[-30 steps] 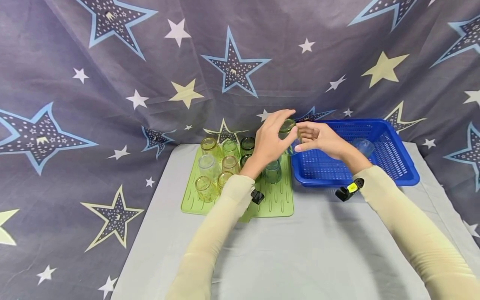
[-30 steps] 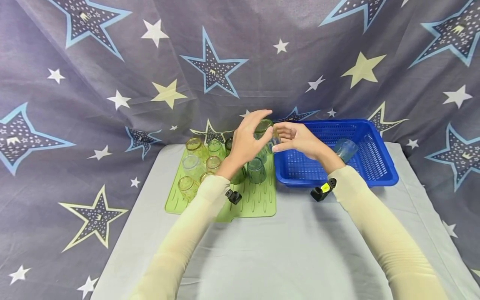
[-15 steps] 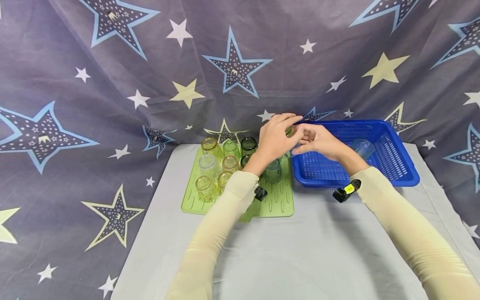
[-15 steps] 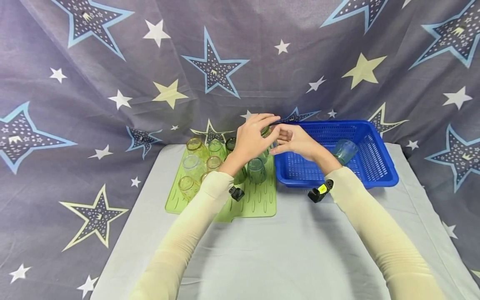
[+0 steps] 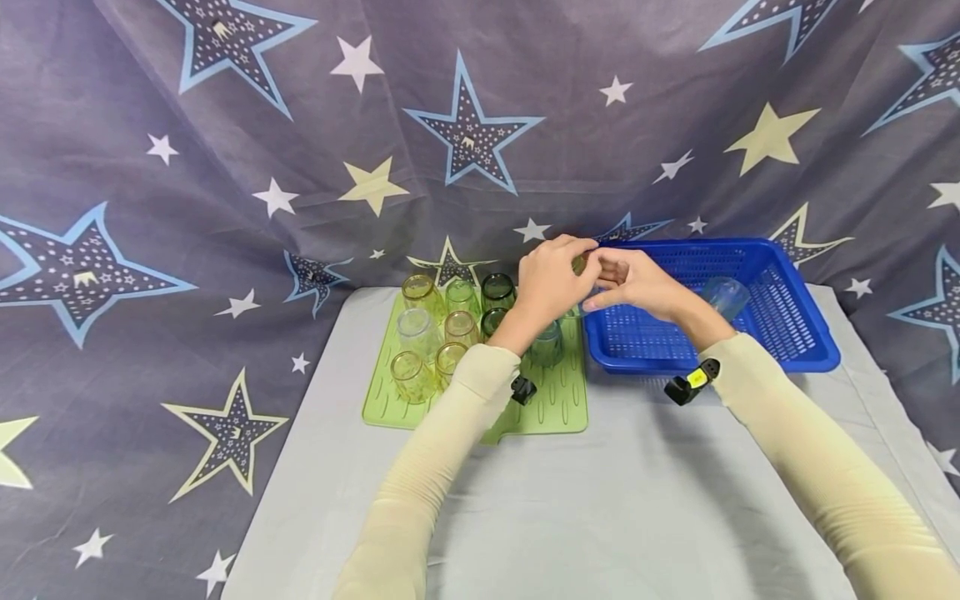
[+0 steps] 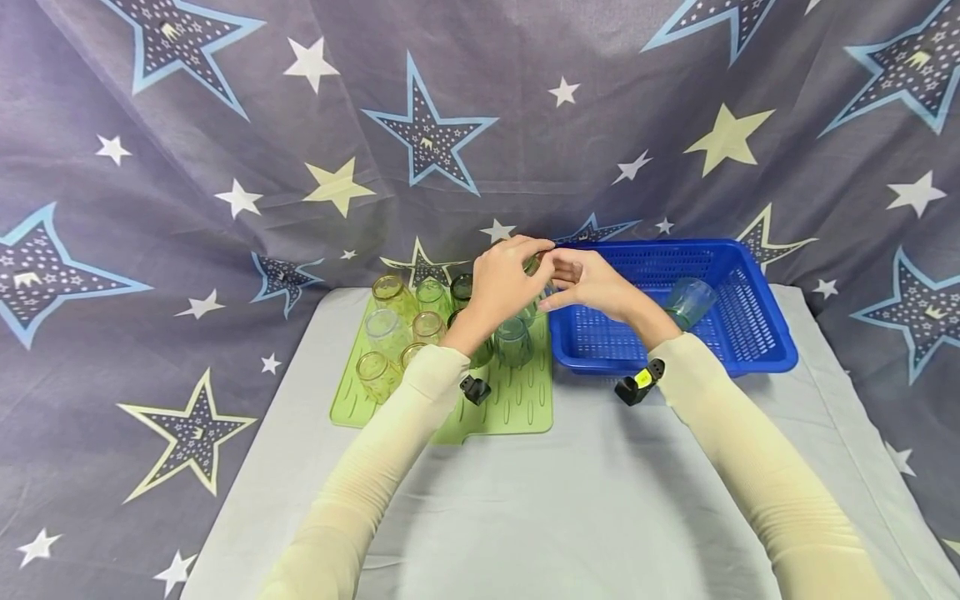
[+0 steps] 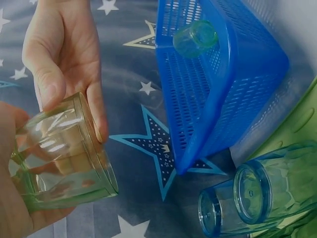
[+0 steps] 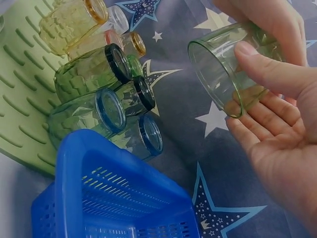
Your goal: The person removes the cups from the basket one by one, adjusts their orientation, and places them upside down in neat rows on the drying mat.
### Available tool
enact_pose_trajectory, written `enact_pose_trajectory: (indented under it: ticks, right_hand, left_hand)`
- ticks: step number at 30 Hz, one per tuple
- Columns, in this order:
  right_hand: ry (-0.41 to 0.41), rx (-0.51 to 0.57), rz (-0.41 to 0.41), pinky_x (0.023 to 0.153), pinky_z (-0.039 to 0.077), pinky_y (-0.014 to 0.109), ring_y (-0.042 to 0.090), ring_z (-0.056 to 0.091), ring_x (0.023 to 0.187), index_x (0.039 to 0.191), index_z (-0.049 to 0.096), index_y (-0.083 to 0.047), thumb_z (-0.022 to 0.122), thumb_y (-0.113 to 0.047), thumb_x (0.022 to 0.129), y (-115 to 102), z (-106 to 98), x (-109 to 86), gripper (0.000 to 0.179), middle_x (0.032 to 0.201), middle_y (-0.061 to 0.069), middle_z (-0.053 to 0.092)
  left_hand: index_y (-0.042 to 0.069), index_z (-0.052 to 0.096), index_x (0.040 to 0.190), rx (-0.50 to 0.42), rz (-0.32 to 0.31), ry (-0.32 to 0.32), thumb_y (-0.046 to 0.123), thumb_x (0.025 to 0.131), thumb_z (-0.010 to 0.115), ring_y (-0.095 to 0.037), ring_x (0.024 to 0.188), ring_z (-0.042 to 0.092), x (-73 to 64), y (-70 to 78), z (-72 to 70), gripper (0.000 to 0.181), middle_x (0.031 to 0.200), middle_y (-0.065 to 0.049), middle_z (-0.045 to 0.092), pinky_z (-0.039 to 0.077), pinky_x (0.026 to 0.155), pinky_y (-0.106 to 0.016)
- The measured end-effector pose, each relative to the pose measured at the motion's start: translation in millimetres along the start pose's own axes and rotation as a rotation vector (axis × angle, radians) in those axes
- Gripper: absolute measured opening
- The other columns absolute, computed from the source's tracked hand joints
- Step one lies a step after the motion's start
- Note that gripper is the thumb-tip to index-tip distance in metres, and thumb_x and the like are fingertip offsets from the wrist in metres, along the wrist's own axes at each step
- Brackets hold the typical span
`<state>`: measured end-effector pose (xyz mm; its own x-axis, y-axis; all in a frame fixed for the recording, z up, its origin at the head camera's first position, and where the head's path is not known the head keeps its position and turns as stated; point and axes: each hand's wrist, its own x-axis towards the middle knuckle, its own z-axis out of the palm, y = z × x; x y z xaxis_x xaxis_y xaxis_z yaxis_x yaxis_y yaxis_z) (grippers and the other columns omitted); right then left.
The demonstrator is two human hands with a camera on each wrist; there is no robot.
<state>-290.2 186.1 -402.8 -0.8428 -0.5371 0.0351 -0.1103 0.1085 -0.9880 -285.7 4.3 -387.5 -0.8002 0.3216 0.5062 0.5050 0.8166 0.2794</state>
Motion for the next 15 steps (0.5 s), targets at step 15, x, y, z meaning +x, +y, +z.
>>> enact_pose_trajectory:
  ticks: [15]
  right_hand:
    - [-0.005,-0.040,0.067,0.111,0.046,0.030,0.013,0.058,0.133,0.147,0.049,0.000,0.080,0.005,0.081,1.1,3.6,2.7,0.074,0.147,0.015,0.057]
  left_hand:
    - [0.013,0.080,0.102,-0.028,0.027,0.055,0.024,0.094,0.056,-0.019,0.074,0.070,-6.0,-3.5,0.4,0.027,0.092,-0.003,0.075,0.059,0.069,-0.034]
